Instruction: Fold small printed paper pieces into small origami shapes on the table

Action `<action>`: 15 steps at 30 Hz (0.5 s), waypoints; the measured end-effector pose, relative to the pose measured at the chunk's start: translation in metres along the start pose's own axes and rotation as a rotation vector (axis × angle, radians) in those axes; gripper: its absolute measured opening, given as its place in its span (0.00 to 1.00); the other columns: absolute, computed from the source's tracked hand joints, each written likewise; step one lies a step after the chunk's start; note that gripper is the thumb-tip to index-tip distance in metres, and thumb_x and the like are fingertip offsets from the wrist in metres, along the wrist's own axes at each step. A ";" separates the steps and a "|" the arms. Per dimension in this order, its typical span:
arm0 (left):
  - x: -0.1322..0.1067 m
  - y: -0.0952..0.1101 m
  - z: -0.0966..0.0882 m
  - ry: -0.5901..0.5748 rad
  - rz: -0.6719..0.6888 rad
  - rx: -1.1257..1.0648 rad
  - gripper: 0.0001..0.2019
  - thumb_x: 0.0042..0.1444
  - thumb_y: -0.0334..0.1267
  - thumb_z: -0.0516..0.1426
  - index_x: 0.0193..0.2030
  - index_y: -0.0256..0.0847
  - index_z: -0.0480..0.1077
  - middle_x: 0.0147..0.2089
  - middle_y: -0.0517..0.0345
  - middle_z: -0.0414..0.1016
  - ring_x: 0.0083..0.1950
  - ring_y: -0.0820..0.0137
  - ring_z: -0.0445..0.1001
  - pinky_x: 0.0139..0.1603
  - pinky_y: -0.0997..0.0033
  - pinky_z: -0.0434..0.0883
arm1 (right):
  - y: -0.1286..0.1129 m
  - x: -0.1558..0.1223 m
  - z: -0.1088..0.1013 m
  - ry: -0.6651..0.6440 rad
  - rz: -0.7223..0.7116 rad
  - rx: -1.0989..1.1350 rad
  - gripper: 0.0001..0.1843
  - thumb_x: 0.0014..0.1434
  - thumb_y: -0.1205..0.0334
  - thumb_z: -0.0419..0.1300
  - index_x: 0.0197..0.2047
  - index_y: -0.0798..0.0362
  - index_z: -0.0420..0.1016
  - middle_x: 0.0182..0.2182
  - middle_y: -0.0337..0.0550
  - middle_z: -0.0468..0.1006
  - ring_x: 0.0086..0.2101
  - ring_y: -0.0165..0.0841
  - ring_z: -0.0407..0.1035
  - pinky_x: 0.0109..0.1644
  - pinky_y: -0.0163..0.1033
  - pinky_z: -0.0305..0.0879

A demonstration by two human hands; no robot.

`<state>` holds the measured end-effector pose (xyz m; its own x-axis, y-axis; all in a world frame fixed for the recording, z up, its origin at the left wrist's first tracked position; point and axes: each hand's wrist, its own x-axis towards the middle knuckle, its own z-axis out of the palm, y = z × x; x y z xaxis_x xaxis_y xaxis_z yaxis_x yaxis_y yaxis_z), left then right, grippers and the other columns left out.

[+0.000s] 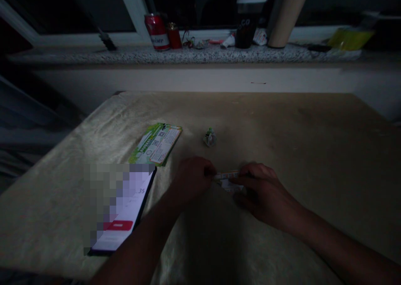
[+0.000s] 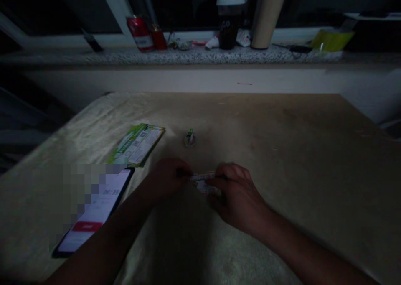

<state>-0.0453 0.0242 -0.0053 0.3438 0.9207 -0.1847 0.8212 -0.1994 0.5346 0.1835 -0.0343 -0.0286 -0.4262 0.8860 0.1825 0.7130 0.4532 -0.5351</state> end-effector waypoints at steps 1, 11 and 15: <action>0.000 -0.001 -0.001 0.006 0.002 0.008 0.09 0.53 0.28 0.61 0.36 0.42 0.83 0.36 0.56 0.84 0.42 0.62 0.81 0.49 0.63 0.72 | 0.000 0.000 0.000 0.002 -0.001 0.000 0.23 0.56 0.66 0.68 0.56 0.43 0.82 0.49 0.46 0.78 0.51 0.45 0.70 0.57 0.54 0.64; -0.020 0.009 0.020 0.111 0.259 -0.046 0.09 0.61 0.28 0.59 0.42 0.41 0.80 0.40 0.57 0.79 0.42 0.66 0.76 0.48 0.65 0.70 | 0.000 0.000 0.000 -0.003 -0.012 -0.007 0.23 0.57 0.66 0.68 0.56 0.42 0.81 0.48 0.45 0.78 0.50 0.44 0.71 0.56 0.54 0.65; -0.026 0.011 0.032 0.092 0.348 0.025 0.08 0.66 0.30 0.58 0.45 0.41 0.79 0.39 0.56 0.78 0.41 0.66 0.74 0.46 0.65 0.69 | -0.001 0.000 0.000 0.009 0.004 0.001 0.21 0.57 0.67 0.67 0.54 0.45 0.81 0.48 0.46 0.78 0.51 0.45 0.71 0.57 0.54 0.64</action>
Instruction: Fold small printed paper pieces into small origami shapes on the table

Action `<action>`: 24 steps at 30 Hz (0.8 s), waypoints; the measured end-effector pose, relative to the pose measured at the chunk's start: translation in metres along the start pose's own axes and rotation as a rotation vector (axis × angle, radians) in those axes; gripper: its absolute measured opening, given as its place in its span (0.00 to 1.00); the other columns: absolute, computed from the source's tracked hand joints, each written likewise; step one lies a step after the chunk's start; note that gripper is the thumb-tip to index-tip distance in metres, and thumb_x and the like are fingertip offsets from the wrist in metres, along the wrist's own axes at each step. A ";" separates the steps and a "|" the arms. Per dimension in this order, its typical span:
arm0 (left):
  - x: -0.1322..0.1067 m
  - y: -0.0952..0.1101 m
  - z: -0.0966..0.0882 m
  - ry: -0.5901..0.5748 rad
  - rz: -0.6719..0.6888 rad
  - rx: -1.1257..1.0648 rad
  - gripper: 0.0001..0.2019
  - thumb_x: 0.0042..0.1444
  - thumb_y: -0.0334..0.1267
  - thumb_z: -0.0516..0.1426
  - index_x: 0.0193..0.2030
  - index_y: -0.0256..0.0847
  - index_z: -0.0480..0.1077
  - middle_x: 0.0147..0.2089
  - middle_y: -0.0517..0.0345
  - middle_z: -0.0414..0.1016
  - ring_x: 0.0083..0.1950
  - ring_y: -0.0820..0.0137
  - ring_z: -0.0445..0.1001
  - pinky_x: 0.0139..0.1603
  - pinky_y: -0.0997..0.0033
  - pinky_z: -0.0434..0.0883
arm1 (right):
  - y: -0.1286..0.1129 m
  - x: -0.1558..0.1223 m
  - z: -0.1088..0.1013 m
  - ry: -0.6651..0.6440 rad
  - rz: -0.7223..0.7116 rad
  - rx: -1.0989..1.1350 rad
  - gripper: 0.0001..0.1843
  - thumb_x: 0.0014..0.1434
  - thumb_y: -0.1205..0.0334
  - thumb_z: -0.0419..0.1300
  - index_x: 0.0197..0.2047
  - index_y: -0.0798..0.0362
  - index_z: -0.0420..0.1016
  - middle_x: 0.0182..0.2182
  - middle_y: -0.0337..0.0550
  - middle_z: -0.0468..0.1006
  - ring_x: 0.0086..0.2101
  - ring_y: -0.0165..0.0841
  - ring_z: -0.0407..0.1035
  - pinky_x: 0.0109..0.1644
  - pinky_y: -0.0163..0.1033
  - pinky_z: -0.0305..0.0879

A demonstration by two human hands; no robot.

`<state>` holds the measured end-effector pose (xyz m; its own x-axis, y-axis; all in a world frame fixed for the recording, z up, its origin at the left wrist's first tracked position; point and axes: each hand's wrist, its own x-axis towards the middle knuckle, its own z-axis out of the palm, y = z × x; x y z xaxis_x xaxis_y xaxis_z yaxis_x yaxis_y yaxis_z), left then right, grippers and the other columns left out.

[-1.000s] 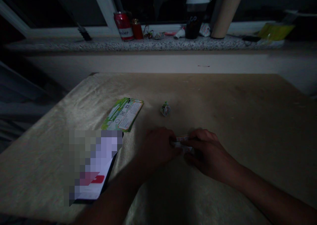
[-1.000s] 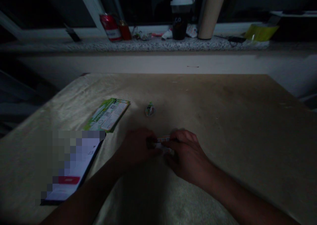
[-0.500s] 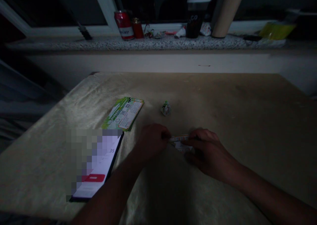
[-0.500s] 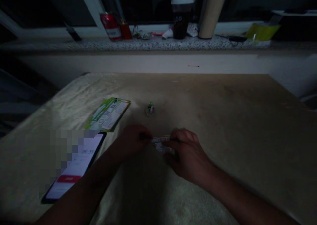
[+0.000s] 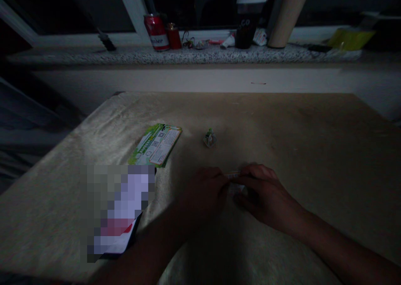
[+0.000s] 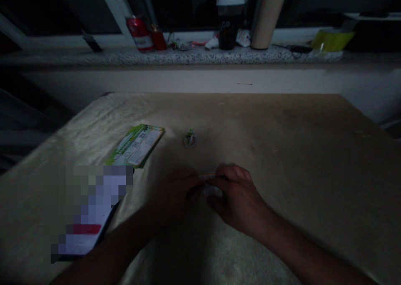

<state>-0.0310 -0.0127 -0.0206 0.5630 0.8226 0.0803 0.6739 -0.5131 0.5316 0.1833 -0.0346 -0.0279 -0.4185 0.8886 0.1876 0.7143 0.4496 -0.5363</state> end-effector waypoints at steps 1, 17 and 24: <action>-0.001 0.000 0.001 0.006 0.008 0.017 0.07 0.66 0.30 0.58 0.45 0.40 0.79 0.39 0.56 0.78 0.41 0.65 0.74 0.46 0.65 0.69 | 0.001 0.000 0.000 0.001 -0.002 -0.001 0.21 0.57 0.67 0.67 0.54 0.45 0.81 0.48 0.46 0.78 0.51 0.45 0.71 0.57 0.54 0.64; -0.003 0.010 0.001 -0.021 -0.034 0.156 0.16 0.62 0.51 0.63 0.53 0.48 0.78 0.46 0.54 0.80 0.47 0.56 0.77 0.53 0.50 0.67 | 0.004 -0.001 -0.007 -0.062 -0.007 0.072 0.33 0.50 0.72 0.65 0.60 0.47 0.73 0.50 0.47 0.77 0.52 0.45 0.69 0.59 0.54 0.62; -0.001 0.010 -0.003 -0.030 -0.061 0.061 0.14 0.63 0.48 0.63 0.52 0.48 0.78 0.45 0.55 0.81 0.46 0.59 0.77 0.53 0.55 0.67 | 0.004 0.002 -0.007 -0.034 -0.025 0.083 0.27 0.58 0.72 0.61 0.60 0.47 0.73 0.48 0.47 0.78 0.51 0.45 0.70 0.57 0.53 0.64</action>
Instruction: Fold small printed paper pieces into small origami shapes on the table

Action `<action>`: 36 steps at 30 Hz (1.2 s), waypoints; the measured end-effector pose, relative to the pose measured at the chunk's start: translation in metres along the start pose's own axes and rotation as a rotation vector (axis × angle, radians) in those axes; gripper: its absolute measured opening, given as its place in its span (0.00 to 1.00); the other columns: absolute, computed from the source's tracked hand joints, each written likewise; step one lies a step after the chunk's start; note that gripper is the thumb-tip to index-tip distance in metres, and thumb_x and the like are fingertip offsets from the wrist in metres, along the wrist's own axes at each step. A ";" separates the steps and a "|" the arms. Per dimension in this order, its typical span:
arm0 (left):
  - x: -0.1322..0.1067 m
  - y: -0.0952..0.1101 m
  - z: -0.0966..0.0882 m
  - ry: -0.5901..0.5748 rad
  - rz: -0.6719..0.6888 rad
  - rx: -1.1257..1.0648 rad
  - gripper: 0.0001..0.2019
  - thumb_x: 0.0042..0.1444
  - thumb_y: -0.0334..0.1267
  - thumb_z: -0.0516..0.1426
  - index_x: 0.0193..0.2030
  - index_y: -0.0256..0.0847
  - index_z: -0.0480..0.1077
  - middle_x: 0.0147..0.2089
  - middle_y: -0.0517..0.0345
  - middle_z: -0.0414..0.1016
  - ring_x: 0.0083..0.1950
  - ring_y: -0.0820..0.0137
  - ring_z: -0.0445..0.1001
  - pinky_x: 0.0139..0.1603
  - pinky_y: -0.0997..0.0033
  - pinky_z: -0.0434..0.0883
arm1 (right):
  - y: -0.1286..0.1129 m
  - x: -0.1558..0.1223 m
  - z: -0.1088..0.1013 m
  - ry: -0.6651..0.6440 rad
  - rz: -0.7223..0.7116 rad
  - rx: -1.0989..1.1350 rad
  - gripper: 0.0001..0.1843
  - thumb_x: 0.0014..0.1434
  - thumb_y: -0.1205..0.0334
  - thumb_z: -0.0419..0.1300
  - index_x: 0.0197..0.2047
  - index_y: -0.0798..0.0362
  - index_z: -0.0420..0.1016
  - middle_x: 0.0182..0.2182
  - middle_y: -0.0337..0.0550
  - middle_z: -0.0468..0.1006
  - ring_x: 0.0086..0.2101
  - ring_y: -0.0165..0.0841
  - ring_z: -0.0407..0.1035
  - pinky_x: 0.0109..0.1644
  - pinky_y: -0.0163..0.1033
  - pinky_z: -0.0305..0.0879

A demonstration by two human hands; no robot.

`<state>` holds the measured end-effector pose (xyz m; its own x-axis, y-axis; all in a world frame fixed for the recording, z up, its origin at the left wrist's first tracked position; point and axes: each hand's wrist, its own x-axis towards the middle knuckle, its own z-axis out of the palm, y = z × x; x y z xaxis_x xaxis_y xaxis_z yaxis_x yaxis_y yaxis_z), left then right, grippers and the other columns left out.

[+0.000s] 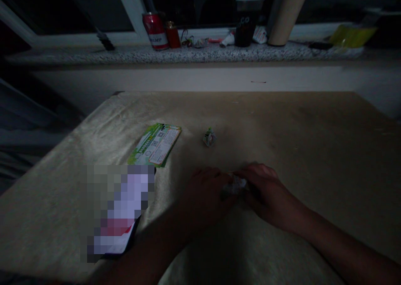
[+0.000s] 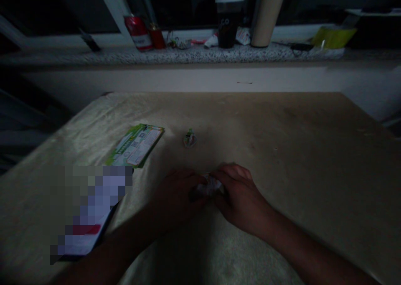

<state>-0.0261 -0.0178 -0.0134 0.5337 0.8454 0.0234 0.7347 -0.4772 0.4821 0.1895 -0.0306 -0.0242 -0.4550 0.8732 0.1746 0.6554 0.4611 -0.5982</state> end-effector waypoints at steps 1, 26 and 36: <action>0.000 0.000 0.000 -0.004 -0.004 -0.010 0.13 0.63 0.47 0.62 0.51 0.48 0.78 0.45 0.55 0.81 0.46 0.59 0.77 0.53 0.55 0.67 | 0.000 0.000 0.000 -0.001 0.001 -0.001 0.25 0.59 0.72 0.61 0.59 0.47 0.74 0.47 0.47 0.79 0.50 0.45 0.70 0.56 0.53 0.64; 0.001 0.000 -0.004 -0.070 -0.005 -0.013 0.22 0.53 0.48 0.69 0.53 0.45 0.76 0.48 0.53 0.80 0.50 0.55 0.77 0.56 0.50 0.67 | 0.000 0.008 0.005 0.043 0.046 -0.044 0.15 0.58 0.67 0.68 0.49 0.47 0.79 0.42 0.45 0.80 0.45 0.44 0.72 0.52 0.52 0.63; 0.000 0.000 -0.002 -0.050 -0.018 0.015 0.13 0.61 0.43 0.63 0.52 0.45 0.77 0.46 0.52 0.79 0.50 0.57 0.77 0.58 0.50 0.66 | 0.008 0.009 0.001 0.089 0.085 -0.079 0.14 0.56 0.63 0.71 0.47 0.45 0.81 0.45 0.46 0.80 0.47 0.46 0.72 0.51 0.52 0.67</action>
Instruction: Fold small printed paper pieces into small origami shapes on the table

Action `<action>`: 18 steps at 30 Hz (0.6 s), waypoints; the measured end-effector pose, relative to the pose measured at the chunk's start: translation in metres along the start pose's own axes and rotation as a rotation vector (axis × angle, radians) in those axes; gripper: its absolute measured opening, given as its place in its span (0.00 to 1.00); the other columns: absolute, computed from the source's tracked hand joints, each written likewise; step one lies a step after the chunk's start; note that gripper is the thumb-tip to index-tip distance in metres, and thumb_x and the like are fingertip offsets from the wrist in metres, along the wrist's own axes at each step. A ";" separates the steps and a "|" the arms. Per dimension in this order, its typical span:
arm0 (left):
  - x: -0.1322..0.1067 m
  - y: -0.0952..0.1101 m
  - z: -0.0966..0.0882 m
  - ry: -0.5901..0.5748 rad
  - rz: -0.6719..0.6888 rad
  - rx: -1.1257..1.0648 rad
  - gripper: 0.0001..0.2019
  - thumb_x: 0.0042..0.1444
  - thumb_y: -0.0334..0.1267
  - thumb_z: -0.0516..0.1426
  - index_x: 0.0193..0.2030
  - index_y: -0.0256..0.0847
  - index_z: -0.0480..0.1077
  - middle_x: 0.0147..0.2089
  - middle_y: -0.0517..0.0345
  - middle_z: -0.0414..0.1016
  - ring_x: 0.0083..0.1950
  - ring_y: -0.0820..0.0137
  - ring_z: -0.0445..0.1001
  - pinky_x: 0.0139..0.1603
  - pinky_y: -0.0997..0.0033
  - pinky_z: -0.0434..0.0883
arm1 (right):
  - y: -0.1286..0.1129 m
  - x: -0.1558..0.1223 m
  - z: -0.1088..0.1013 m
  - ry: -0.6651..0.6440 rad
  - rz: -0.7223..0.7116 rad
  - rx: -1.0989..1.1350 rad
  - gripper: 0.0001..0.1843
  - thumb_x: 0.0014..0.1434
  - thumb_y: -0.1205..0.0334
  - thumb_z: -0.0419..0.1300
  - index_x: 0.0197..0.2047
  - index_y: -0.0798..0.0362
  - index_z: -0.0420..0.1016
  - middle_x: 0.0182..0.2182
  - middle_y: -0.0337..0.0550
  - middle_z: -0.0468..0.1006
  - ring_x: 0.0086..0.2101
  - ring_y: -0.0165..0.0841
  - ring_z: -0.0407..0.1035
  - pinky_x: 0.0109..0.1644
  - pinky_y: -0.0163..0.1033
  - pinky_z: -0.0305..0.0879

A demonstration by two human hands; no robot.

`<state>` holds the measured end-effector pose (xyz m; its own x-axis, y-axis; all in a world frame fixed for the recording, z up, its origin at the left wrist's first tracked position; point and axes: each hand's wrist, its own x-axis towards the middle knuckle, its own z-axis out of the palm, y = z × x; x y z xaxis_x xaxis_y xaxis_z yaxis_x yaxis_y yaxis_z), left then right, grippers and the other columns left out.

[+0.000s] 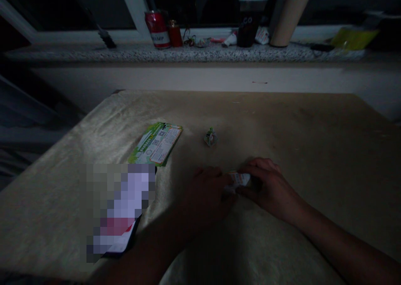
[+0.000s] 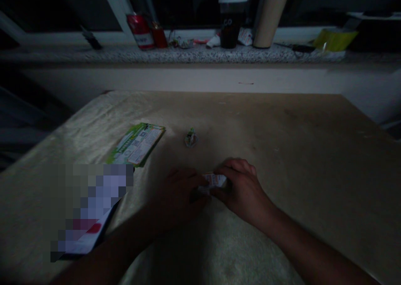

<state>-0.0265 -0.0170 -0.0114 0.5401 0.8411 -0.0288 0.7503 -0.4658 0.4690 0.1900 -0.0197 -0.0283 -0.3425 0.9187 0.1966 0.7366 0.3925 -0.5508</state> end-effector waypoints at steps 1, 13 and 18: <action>0.000 0.000 0.000 -0.001 -0.003 0.006 0.13 0.61 0.43 0.63 0.52 0.45 0.77 0.46 0.52 0.79 0.50 0.56 0.77 0.57 0.49 0.66 | 0.004 0.001 -0.001 0.007 0.006 -0.004 0.14 0.57 0.63 0.71 0.47 0.45 0.80 0.45 0.46 0.81 0.48 0.46 0.73 0.52 0.53 0.67; 0.002 0.002 0.000 0.007 -0.044 -0.012 0.13 0.58 0.43 0.65 0.50 0.46 0.79 0.46 0.52 0.80 0.49 0.55 0.78 0.58 0.47 0.65 | 0.021 0.005 -0.009 0.178 0.013 0.035 0.07 0.63 0.63 0.64 0.45 0.48 0.80 0.43 0.46 0.83 0.46 0.44 0.75 0.52 0.53 0.69; 0.003 0.001 0.000 0.007 -0.029 -0.025 0.10 0.60 0.42 0.63 0.48 0.46 0.78 0.44 0.54 0.81 0.48 0.56 0.77 0.56 0.49 0.65 | -0.003 0.003 -0.001 0.021 -0.185 0.116 0.05 0.64 0.66 0.64 0.43 0.48 0.81 0.36 0.43 0.81 0.41 0.40 0.73 0.48 0.46 0.68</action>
<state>-0.0235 -0.0149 -0.0110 0.5157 0.8560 -0.0364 0.7557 -0.4344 0.4901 0.1877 -0.0182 -0.0256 -0.4528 0.8326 0.3189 0.5896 0.5480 -0.5934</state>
